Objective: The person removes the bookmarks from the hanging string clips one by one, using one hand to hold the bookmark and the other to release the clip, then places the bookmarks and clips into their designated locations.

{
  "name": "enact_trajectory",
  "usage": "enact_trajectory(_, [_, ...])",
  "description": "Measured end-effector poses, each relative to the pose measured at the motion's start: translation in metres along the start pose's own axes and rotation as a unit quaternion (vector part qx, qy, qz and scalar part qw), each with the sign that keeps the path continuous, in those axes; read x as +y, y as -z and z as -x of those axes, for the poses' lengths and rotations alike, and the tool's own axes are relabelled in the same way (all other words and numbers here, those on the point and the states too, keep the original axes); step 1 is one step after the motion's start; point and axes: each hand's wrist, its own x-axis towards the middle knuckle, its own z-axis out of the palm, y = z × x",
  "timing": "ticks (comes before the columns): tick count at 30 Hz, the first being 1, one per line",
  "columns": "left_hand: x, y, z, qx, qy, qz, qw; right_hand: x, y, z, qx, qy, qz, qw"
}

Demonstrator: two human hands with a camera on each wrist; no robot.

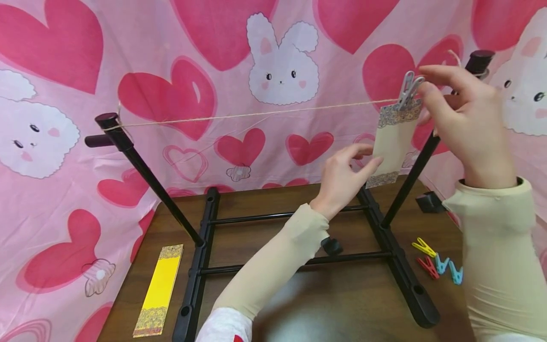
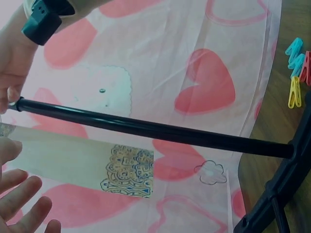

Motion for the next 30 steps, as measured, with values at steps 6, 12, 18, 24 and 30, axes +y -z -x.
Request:
enact_trajectory(6, [0.0025, -0.0045, -0.0043, 0.001, -0.001, -0.001, 1.0000, 0.0019, -0.0018, -0.0042, -0.022, -0.022, -0.038, 0.999])
enact_trajectory(12, [0.0027, -0.0089, -0.0068, 0.010, 0.005, -0.006, 0.9999, -0.0005, -0.0011, -0.0066, -0.044, -0.041, -0.056, 0.997])
enact_trajectory(18, [0.0035, -0.0093, -0.0079, 0.012, 0.000, -0.011, 0.9999, -0.0010, -0.0025, -0.0085, -0.047, -0.047, -0.075, 0.995])
enact_trajectory(24, [0.0039, -0.0076, -0.0075, 0.012, -0.010, -0.031, 0.9994, 0.0000, -0.0025, -0.0087, -0.043, -0.056, -0.078, 0.994])
enact_trajectory(30, [0.0023, -0.0055, -0.0077, 0.014, -0.015, -0.034, 0.9992, 0.0002, -0.0041, -0.0105, -0.032, -0.075, -0.094, 0.992])
